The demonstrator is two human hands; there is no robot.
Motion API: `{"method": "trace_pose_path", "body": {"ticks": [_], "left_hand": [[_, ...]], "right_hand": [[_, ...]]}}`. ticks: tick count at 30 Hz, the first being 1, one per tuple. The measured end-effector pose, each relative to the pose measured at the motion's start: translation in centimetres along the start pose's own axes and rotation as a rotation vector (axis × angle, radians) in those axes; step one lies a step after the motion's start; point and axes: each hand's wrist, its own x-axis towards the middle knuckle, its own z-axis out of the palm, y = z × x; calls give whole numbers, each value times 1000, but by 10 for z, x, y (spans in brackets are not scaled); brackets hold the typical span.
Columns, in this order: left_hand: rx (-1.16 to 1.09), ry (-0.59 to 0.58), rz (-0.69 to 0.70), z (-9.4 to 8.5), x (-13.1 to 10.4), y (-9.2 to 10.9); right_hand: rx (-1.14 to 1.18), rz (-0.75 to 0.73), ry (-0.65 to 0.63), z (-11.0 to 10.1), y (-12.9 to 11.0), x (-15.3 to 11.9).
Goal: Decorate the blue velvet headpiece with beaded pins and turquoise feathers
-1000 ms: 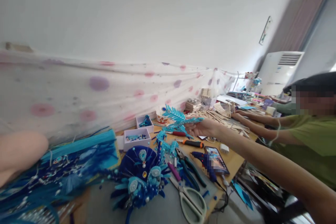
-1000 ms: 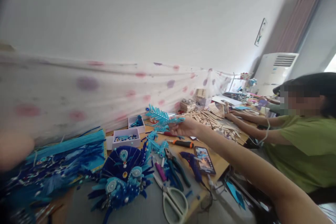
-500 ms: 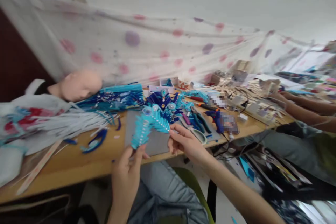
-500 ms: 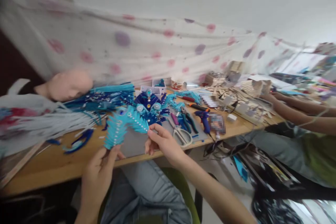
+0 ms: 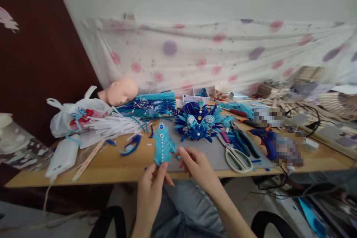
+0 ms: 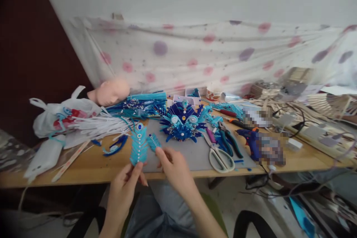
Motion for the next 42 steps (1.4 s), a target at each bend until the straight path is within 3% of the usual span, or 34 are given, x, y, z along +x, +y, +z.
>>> {"method": "trace_pose_path", "body": {"ticks": [5, 13, 17, 25, 31, 34, 39, 42], "left_hand": [[-6, -268, -6, 21, -9, 0], [-13, -366, 36, 27, -17, -8], [27, -381, 99, 31, -24, -9], [130, -401, 219, 49, -21, -8], [277, -264, 558, 64, -4, -7], [329, -242, 745, 67, 4, -13], [305, -284, 854, 71, 16, -17], [285, -305, 853, 76, 21, -16]], "right_hand": [[258, -11, -11, -9, -8, -20], [387, -37, 143, -32, -2, -25], [427, -63, 146, -41, -4, -40], [520, -97, 34, -50, -3, -63], [217, -172, 299, -58, 7, -57], [172, -207, 363, -61, 10, -51], [443, -156, 251, -71, 8, -44], [513, -150, 208, -77, 6, -43]]}}
